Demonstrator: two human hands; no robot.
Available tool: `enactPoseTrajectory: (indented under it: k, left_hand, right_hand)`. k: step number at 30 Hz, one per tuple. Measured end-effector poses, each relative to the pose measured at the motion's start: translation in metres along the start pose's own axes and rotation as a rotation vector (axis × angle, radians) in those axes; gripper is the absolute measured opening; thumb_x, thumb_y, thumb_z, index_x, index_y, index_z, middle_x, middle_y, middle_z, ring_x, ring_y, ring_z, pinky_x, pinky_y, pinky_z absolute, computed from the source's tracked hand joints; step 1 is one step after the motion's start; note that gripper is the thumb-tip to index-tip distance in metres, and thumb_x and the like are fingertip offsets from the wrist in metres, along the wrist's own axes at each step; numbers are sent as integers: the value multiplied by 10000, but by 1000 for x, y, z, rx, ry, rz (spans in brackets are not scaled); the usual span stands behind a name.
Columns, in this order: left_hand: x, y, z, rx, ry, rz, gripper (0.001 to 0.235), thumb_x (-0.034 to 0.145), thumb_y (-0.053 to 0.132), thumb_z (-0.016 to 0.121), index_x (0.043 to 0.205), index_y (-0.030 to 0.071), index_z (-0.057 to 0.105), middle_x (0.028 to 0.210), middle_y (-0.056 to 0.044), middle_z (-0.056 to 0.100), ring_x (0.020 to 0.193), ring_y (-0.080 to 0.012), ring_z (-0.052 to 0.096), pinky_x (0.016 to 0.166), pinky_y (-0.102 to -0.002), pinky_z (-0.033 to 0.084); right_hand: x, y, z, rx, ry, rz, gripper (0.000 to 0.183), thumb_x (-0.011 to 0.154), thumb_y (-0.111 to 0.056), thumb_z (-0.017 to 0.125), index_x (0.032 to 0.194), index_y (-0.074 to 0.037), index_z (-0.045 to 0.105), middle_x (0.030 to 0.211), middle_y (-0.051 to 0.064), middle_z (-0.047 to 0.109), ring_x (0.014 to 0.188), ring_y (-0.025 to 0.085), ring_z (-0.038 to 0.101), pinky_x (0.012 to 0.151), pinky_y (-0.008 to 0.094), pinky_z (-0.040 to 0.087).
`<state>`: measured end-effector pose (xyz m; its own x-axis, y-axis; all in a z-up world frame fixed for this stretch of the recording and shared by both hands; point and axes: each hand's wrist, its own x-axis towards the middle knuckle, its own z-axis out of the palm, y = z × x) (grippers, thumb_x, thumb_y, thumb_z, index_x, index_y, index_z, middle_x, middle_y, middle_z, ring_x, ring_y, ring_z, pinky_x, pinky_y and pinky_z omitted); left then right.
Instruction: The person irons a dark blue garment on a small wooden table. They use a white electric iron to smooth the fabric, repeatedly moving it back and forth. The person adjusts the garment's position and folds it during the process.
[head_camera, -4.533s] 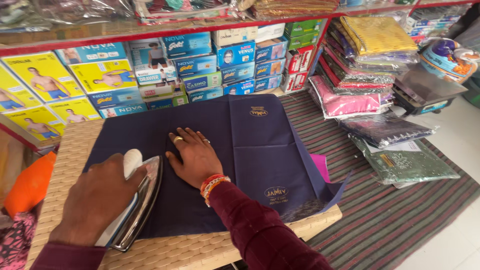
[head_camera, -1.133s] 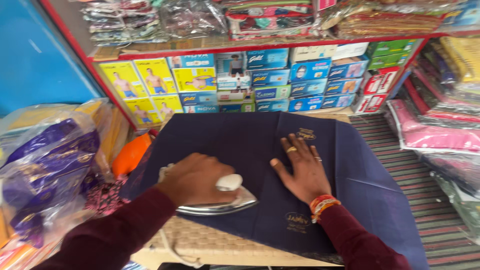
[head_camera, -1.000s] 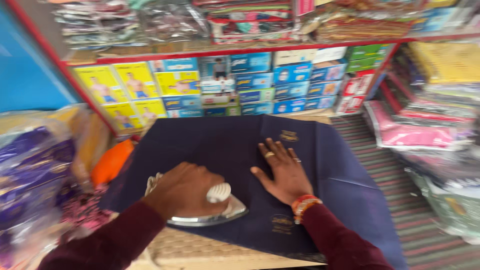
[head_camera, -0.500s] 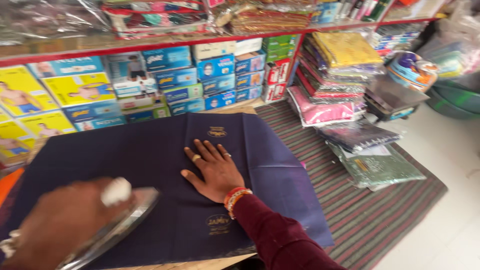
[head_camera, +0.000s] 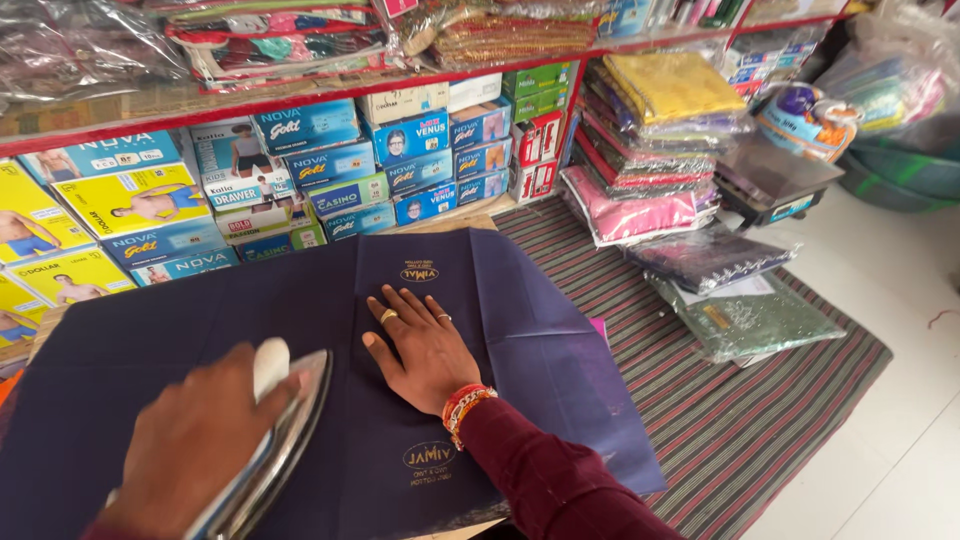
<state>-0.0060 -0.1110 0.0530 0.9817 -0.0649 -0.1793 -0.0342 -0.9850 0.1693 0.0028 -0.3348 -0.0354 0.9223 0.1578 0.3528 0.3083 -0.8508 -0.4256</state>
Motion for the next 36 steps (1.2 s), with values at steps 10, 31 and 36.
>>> enactPoseTrajectory:
  k: [10, 31, 36]
  left_hand:
    - [76, 22, 9, -77, 376, 144, 580, 957, 594, 629, 1075, 27, 674, 982, -245, 735, 948, -469, 716, 804, -579, 560]
    - [104, 32, 10, -115, 357, 124, 564, 925, 528, 702, 1108, -4, 657, 1067, -253, 714, 991, -465, 705, 820, -560, 567]
    - [43, 22, 12, -84, 262, 225, 463, 917, 459, 674, 1085, 28, 646, 1000, -247, 732, 919, -472, 719, 785, -573, 579]
  right_hand:
    - [2, 0, 0, -56, -19, -32, 603, 1011, -454, 478, 1485, -82, 505, 1587, 157, 432, 1507, 326, 331, 1238, 497, 207]
    - [2, 5, 7, -111, 14, -62, 519, 1025, -302, 479, 1494, -81, 493, 1584, 149, 445, 1493, 310, 356, 1231, 477, 244]
    - [2, 6, 7, -93, 14, -60, 516, 1028, -305, 482, 1486, -67, 497, 1581, 156, 445, 1493, 313, 357, 1232, 475, 244]
